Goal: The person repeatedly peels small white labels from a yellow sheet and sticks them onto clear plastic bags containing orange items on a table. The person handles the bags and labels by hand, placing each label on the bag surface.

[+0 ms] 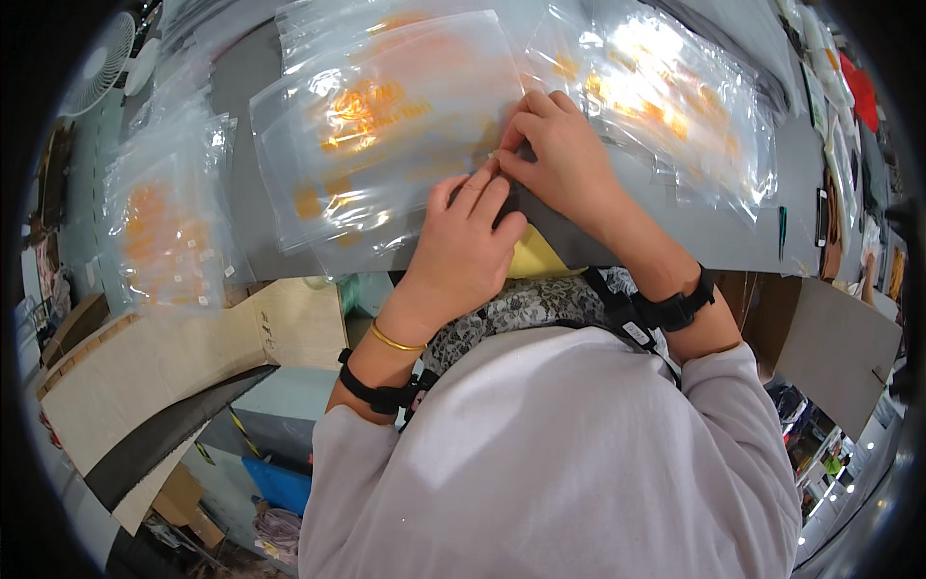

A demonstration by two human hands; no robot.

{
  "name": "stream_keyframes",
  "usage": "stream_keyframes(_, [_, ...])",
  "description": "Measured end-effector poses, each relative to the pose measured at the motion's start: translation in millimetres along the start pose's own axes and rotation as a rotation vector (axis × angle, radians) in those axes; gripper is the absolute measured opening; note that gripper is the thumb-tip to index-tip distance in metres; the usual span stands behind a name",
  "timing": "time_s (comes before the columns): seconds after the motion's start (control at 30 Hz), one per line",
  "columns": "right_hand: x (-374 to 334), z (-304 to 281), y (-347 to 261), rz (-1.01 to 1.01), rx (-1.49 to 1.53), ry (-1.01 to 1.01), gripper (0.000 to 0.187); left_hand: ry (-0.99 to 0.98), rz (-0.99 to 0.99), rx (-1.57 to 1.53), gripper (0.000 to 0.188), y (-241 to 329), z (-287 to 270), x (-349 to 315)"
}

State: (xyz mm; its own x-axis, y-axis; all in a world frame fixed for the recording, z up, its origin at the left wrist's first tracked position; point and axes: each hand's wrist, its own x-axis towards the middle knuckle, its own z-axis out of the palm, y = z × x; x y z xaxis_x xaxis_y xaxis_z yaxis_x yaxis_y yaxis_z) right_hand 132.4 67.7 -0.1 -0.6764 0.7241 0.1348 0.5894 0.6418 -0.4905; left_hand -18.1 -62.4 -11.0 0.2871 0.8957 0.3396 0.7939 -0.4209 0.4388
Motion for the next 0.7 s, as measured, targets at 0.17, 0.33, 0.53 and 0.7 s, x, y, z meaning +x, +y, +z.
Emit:
stream_keyframes(0.17, [39,-24,-5,-0.085,-0.371,0.024,0.027,0.016,-0.001,-0.010,0.017,1,1,1])
stream_keyframes(0.33, [147,4,19,-0.229,-0.216,0.190,0.033,0.032,-0.023,-0.069,0.014,0,-1,-2])
stream_keyframes(0.53, [166,36,18,-0.160,0.045,0.125,0.020,0.053,-0.093,-0.135,0.007,-3,-11,-10])
stream_keyframes(0.7, [153,-5,-15,-0.391,0.099,0.429,0.020,0.093,-0.086,-0.192,0.004,-1,-29,-19])
